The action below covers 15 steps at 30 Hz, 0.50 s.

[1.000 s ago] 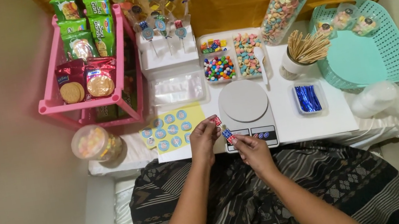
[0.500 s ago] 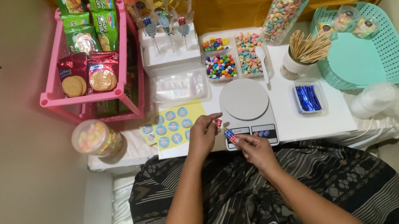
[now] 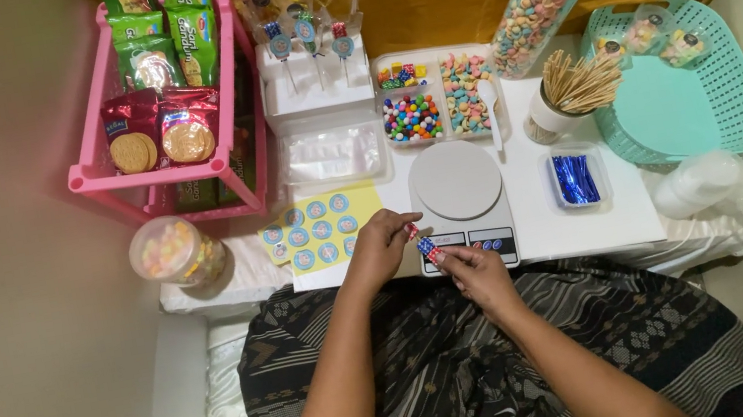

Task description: Assembling decorative candy sticks by placing small candies on a stick and applying a sticker wrap.

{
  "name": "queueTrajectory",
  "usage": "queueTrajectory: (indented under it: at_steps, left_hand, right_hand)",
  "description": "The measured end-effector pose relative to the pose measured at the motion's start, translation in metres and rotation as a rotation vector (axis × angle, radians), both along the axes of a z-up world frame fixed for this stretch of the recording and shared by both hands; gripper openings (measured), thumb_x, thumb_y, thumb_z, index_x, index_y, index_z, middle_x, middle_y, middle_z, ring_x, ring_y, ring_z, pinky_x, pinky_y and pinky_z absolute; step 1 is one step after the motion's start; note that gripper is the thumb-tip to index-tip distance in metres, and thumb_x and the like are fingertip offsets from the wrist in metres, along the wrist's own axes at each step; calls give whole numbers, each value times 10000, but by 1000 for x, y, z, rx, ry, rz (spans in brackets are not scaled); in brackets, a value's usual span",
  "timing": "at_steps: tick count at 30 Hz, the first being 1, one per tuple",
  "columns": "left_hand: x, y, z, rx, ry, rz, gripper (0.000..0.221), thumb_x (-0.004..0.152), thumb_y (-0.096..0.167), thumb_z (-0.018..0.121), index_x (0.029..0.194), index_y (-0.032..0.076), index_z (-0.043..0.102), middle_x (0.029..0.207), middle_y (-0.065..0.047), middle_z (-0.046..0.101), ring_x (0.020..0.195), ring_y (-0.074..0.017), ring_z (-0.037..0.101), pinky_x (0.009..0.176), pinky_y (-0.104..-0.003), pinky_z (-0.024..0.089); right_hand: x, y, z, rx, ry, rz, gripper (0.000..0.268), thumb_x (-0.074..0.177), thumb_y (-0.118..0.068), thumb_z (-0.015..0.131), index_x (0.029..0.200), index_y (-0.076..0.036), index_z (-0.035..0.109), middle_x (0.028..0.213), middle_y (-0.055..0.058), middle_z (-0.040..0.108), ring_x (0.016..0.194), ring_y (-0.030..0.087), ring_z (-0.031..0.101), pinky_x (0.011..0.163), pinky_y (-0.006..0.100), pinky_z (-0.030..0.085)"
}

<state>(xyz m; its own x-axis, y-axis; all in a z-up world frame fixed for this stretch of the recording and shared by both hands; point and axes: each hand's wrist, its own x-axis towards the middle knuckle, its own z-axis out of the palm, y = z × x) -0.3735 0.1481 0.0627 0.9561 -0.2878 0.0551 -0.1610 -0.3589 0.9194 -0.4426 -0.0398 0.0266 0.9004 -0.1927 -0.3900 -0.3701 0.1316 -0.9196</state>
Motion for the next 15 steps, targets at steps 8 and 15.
queueTrajectory:
  at_steps: [8,15]
  left_hand:
    - [3,-2,-10,-61,120,106,276,935,92,659,1179,130,781,888,-132,722,872,-282,737,825,-394,576]
    - [10,-4,-28,-102,176,175,268,904,105,685,1127,185,810,840,-93,776,836,-229,760,762,-340,586]
  right_hand:
    - [9,2,7,8,1,15,343,897,-131,776,1175,64,724,720,161,665,464,75,493,334,179,371]
    - [14,2,-1,-21,7,16,344,901,-145,775,1170,63,726,719,166,676,468,83,503,342,187,385]
